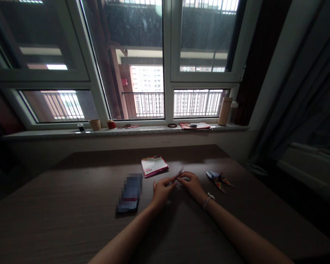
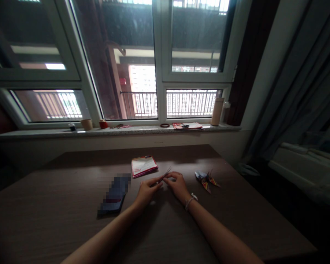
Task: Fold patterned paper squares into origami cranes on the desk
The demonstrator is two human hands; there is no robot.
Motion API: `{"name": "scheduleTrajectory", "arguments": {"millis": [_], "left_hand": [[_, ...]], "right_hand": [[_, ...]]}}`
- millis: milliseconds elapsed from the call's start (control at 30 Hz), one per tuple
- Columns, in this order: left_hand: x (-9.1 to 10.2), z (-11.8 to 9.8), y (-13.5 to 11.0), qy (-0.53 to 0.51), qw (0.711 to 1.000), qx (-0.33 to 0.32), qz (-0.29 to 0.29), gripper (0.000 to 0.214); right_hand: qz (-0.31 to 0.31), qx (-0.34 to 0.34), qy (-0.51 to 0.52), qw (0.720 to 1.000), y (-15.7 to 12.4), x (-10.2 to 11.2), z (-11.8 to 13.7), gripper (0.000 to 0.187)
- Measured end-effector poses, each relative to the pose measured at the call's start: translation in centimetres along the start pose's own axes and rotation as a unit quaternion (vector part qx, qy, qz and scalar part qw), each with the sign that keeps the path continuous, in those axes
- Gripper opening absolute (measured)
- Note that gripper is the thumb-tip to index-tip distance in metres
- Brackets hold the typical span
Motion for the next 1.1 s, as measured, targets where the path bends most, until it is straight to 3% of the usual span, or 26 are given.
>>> {"name": "scheduleTrajectory", "arguments": {"millis": [467, 1100], "left_hand": [[0.47, -0.74, 0.05, 0.005, 1.0, 0.012, 0.005, 0.027], [0.19, 0.07, 0.22, 0.006, 1.0, 0.004, 0.025, 0.024]], "right_hand": [[0.002, 0.016, -0.008, 1.0, 0.08, -0.09, -0.13, 0.033], [-0.006, 0.013, -0.022, 1.0, 0.21, -0.13, -0.79, 0.032]]}}
Point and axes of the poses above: each hand's wrist, its own y-axis towards the middle knuckle, its own x-axis out of the back of the hand, z = x × y, the point moved 4 cm from there along y, towards the middle knuckle, and after that the axes turned 12 degrees about -x, right-handed, at the moved point
